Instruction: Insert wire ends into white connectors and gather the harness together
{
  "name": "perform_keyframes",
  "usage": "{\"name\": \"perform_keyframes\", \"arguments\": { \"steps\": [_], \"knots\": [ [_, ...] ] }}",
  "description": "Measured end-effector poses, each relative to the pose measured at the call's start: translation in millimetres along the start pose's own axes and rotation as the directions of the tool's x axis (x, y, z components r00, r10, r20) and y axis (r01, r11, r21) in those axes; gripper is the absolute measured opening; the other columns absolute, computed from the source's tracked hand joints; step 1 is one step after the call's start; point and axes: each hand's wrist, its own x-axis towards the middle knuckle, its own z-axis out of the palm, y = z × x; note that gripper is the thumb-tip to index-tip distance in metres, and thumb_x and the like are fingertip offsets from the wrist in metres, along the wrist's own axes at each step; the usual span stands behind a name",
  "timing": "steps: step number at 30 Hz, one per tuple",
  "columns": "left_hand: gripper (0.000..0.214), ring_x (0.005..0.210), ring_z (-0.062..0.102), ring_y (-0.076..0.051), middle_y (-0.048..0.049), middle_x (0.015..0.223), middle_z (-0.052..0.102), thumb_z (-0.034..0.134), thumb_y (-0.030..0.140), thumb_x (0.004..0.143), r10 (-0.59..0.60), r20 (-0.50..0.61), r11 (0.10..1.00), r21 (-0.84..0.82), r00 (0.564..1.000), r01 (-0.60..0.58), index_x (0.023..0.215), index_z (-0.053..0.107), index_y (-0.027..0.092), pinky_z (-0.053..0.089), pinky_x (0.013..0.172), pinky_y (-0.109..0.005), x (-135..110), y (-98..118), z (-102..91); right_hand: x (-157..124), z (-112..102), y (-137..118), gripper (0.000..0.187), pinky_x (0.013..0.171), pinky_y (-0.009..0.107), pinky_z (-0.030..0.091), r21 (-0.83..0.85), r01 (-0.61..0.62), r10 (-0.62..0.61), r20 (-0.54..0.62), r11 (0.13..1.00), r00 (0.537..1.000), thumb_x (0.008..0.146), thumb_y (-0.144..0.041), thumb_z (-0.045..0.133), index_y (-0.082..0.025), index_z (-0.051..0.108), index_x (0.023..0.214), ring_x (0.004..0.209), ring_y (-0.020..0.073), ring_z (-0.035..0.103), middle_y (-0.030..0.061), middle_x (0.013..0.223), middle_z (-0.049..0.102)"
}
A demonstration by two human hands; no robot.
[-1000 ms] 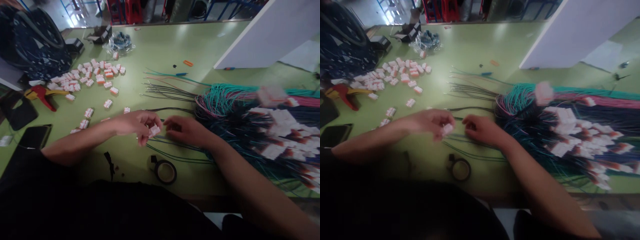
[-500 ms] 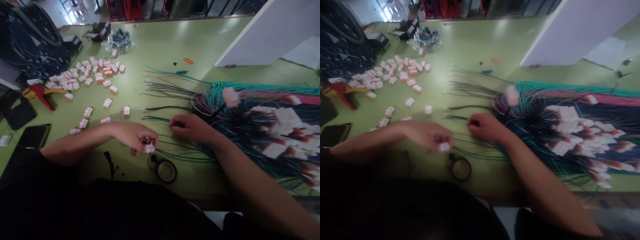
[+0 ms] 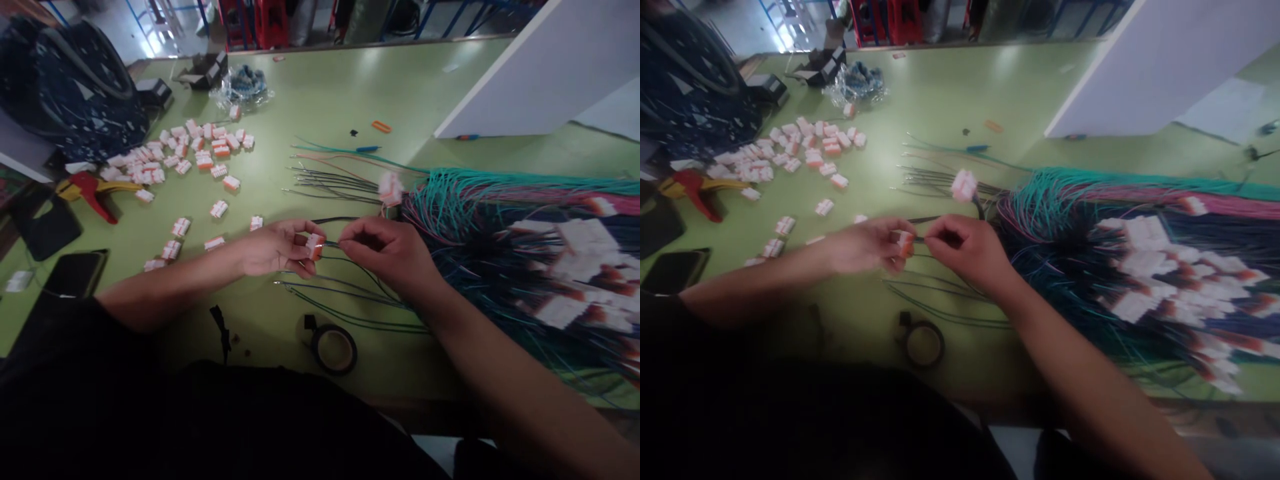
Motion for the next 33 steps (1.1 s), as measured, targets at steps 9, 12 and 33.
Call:
{"name": "perform_keyframes", "arguments": {
  "steps": [9,12,33],
  "knots": [
    [0.032,0.058,0.064,-0.011,0.0004,0.070,0.061,0.056,-0.002,0.067,0.022,-0.045,0.998,-0.053,0.999,-0.024,0.094,0.048,0.013,0.052,0.056,-0.022,0,-2,2.4,-5,2,2,0.011,0.048,0.020,0.031,-0.159,0.033,-0.031,0.013,0.987,0.999,0.070,-0.022,0.055,-0.015,0.062,0.065,0.050,0.0064,0.041,-0.0018,0.056,0.053],
    [0.031,0.058,0.064,-0.012,0.0004,0.069,0.061,0.054,-0.002,0.068,0.020,-0.047,0.998,-0.050,0.999,-0.023,0.095,0.047,0.013,0.052,0.058,-0.024,0,-2,3.5,-7,3,1,0.012,0.048,0.020,0.030,-0.223,0.035,-0.035,0.002,0.974,0.999,0.070,-0.022,0.054,-0.015,0.061,0.063,0.049,0.0065,0.041,-0.0019,0.054,0.052],
    [0.019,0.058,0.063,-0.011,0.0010,0.067,0.059,0.061,0.006,0.069,0.075,-0.128,0.997,0.011,0.989,-0.074,0.085,0.051,0.010,0.053,0.058,-0.022,1,-4,13.6,-12,12,5,0.011,0.047,0.023,0.027,-0.397,0.005,-0.067,-0.144,0.918,0.987,0.067,-0.022,0.052,-0.018,0.057,0.058,0.045,0.0074,0.035,-0.0035,0.047,0.043]
  ]
}}
